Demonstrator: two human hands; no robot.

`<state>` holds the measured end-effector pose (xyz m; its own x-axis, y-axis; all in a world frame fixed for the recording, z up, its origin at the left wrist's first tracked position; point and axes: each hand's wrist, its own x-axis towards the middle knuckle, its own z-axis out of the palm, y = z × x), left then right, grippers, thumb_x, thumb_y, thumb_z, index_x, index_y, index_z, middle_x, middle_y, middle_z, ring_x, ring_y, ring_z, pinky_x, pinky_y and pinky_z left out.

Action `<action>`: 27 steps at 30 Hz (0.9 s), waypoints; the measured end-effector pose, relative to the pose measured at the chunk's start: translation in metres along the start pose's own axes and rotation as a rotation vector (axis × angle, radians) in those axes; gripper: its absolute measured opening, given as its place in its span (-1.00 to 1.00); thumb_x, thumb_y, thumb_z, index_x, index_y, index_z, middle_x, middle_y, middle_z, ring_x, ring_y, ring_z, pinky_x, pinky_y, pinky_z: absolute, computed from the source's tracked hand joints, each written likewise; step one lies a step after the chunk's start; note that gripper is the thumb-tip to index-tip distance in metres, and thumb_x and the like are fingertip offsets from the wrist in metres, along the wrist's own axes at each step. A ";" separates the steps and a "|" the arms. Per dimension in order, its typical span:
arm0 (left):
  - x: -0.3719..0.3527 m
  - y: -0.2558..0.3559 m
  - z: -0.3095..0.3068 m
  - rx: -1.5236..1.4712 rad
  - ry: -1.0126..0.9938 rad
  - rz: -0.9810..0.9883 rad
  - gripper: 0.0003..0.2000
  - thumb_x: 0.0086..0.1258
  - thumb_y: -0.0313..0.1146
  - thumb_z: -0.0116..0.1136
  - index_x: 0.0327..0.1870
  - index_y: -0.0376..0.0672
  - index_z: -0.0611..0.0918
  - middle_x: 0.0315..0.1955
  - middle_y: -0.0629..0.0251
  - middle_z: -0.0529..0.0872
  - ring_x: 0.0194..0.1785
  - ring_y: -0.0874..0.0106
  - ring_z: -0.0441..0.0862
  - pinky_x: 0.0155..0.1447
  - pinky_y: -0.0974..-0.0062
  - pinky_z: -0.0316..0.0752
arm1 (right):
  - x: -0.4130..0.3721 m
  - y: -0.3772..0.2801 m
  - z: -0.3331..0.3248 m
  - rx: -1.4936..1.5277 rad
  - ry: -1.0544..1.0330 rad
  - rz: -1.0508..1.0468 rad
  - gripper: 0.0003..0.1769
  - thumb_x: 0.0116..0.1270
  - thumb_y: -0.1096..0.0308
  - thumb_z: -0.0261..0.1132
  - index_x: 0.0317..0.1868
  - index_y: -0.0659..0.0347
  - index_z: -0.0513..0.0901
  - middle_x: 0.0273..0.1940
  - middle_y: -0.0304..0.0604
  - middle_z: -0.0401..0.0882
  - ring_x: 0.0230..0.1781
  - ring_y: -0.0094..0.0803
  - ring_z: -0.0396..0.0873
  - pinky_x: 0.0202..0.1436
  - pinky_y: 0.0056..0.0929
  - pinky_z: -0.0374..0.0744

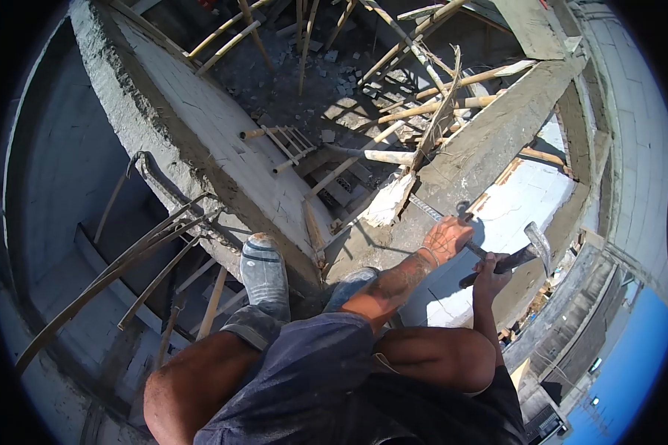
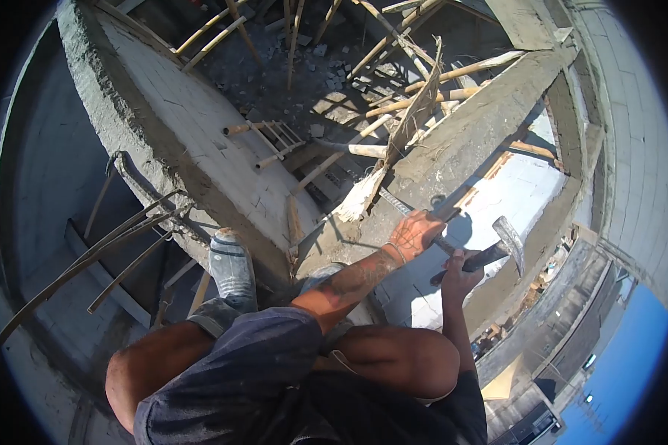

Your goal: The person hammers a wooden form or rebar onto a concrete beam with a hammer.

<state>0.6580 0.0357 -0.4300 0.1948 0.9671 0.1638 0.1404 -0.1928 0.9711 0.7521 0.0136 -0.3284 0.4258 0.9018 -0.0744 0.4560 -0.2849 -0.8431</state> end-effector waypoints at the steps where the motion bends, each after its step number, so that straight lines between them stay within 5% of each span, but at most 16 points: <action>1: 0.003 -0.003 -0.003 0.006 0.002 0.005 -0.70 -0.06 -0.47 0.08 -0.21 -0.10 0.56 -0.37 0.18 0.55 -0.20 0.20 0.48 -0.11 0.34 0.41 | 0.003 0.000 0.002 -0.015 0.008 -0.015 -0.80 0.22 0.42 0.14 -0.50 0.18 0.28 -0.71 -0.26 0.29 -0.73 -0.52 0.32 -0.60 -0.54 0.41; 4: 0.017 -0.008 -0.014 0.062 -0.020 0.129 -0.72 -0.04 -0.46 0.09 -0.22 -0.11 0.55 -0.36 0.14 0.58 -0.22 0.14 0.51 -0.15 0.29 0.42 | 0.014 -0.022 0.013 -0.169 -0.067 -0.053 -0.78 0.18 0.40 0.20 -0.52 0.21 0.32 -0.70 -0.26 0.33 -0.74 -0.59 0.32 -0.65 -0.64 0.36; 5: 0.024 -0.004 -0.029 0.000 0.025 -0.023 -0.75 -0.01 -0.46 0.08 -0.23 -0.13 0.55 -0.37 0.11 0.60 -0.24 0.10 0.52 -0.17 0.26 0.43 | 0.019 -0.056 0.036 -0.215 -0.119 0.029 -0.75 0.15 0.37 0.25 -0.57 0.21 0.35 -0.70 -0.27 0.36 -0.75 -0.62 0.31 -0.67 -0.67 0.32; 7: 0.037 -0.023 -0.043 -0.064 0.064 -0.246 -0.77 0.05 -0.41 0.09 -0.22 -0.17 0.55 -0.38 0.04 0.61 -0.26 0.04 0.53 -0.19 0.22 0.44 | 0.050 -0.075 0.072 -0.486 -0.276 -0.005 -0.75 0.02 0.31 0.32 -0.45 0.35 0.53 -0.61 -0.17 0.51 -0.56 -0.44 0.49 -0.43 -0.43 0.44; 8: 0.044 -0.039 -0.046 -0.062 0.067 -0.317 -0.76 0.08 -0.37 0.12 -0.20 -0.18 0.55 -0.38 0.01 0.61 -0.26 0.03 0.54 -0.19 0.21 0.44 | 0.065 -0.067 0.094 -0.412 -0.318 -0.460 -0.69 0.06 0.29 0.31 -0.60 0.32 0.40 -0.71 -0.17 0.36 -0.72 -0.46 0.33 -0.58 -0.41 0.34; 10: 0.057 -0.052 -0.061 -0.061 0.098 -0.278 -0.76 0.09 -0.35 0.12 -0.19 -0.18 0.56 -0.41 -0.01 0.61 -0.27 0.03 0.54 -0.18 0.22 0.45 | 0.086 -0.073 0.117 -0.489 -0.287 -0.381 -0.69 0.07 0.26 0.29 -0.57 0.33 0.43 -0.70 -0.11 0.37 -0.69 -0.38 0.34 -0.53 -0.37 0.35; 11: 0.057 -0.065 -0.045 -0.047 0.289 -0.130 -0.78 0.10 -0.35 0.11 -0.24 -0.20 0.55 -0.48 -0.02 0.60 -0.32 0.01 0.53 -0.22 0.22 0.45 | 0.094 -0.068 0.116 -0.471 -0.310 -0.386 -0.69 0.07 0.26 0.28 -0.57 0.34 0.43 -0.70 -0.09 0.38 -0.69 -0.35 0.35 -0.52 -0.35 0.36; 13: 0.035 -0.047 -0.021 -0.005 0.143 -0.259 -0.80 0.11 -0.35 0.10 -0.26 -0.21 0.54 -0.46 -0.01 0.60 -0.32 0.01 0.53 -0.23 0.21 0.44 | 0.092 -0.031 0.082 -0.572 -0.328 -0.424 -0.70 0.10 0.28 0.28 -0.56 0.35 0.44 -0.71 -0.14 0.39 -0.69 -0.40 0.38 -0.54 -0.37 0.37; 14: 0.034 -0.042 -0.016 0.062 0.036 -0.324 -0.81 0.11 -0.35 0.10 -0.28 -0.23 0.53 -0.45 0.01 0.60 -0.32 0.01 0.53 -0.24 0.19 0.43 | 0.082 -0.005 0.057 -0.530 -0.299 -0.077 -0.67 0.05 0.22 0.33 -0.51 0.35 0.48 -0.65 -0.10 0.48 -0.62 -0.36 0.48 -0.51 -0.39 0.43; 16: 0.037 -0.044 -0.015 0.083 0.159 -0.277 -0.83 0.13 -0.35 0.09 -0.31 -0.24 0.52 -0.46 0.01 0.59 -0.33 0.00 0.53 -0.25 0.17 0.42 | 0.067 -0.001 0.060 -0.104 -0.206 -0.039 -0.66 0.06 0.23 0.35 -0.52 0.33 0.44 -0.70 -0.21 0.43 -0.67 -0.50 0.41 -0.57 -0.48 0.40; 17: 0.035 -0.042 -0.015 0.073 0.105 -0.287 -0.82 0.13 -0.34 0.08 -0.31 -0.23 0.52 -0.46 0.00 0.59 -0.34 0.00 0.52 -0.25 0.15 0.42 | 0.071 0.005 0.063 -0.161 -0.236 0.159 -0.68 0.08 0.24 0.33 -0.46 0.34 0.45 -0.65 -0.21 0.46 -0.64 -0.50 0.44 -0.56 -0.53 0.40; 20: 0.029 -0.041 -0.018 0.122 0.143 -0.206 -0.82 0.17 -0.34 0.02 -0.29 -0.26 0.50 -0.44 -0.06 0.57 -0.30 -0.03 0.50 -0.23 0.15 0.40 | 0.073 0.000 0.054 -0.328 -0.314 -0.081 -0.66 0.09 0.22 0.32 -0.49 0.35 0.42 -0.60 -0.21 0.41 -0.69 -0.51 0.33 -0.63 -0.53 0.35; 22: 0.037 -0.040 -0.021 0.061 -0.030 -0.347 -0.80 0.16 -0.31 0.04 -0.28 -0.24 0.51 -0.44 -0.05 0.59 -0.32 -0.01 0.52 -0.23 0.17 0.43 | 0.076 0.008 0.055 -0.334 -0.260 -0.184 -0.65 0.08 0.22 0.32 -0.50 0.34 0.42 -0.62 -0.22 0.38 -0.71 -0.52 0.29 -0.65 -0.54 0.33; 24: 0.035 -0.044 -0.018 0.080 0.019 -0.352 -0.70 0.13 -0.18 0.09 -0.29 -0.27 0.56 -0.45 -0.13 0.57 -0.28 0.00 0.53 -0.19 0.15 0.41 | 0.072 0.003 0.063 -0.325 -0.236 -0.279 -0.65 0.08 0.21 0.33 -0.51 0.33 0.42 -0.63 -0.23 0.36 -0.74 -0.52 0.25 -0.67 -0.54 0.32; 27: 0.046 -0.053 -0.026 0.106 -0.010 -0.373 -0.66 0.11 -0.14 0.12 -0.39 -0.34 0.57 -0.50 -0.15 0.56 -0.32 0.00 0.54 -0.20 0.15 0.39 | 0.070 -0.010 0.070 -0.133 -0.309 0.116 -0.63 0.07 0.20 0.35 -0.39 0.37 0.45 -0.65 -0.22 0.41 -0.67 -0.59 0.38 -0.65 -0.54 0.36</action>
<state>0.6342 0.0949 -0.4695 0.1210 0.9723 -0.1998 0.3033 0.1554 0.9401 0.7224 0.1023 -0.3620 0.2336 0.9110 -0.3398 0.5247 -0.4123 -0.7448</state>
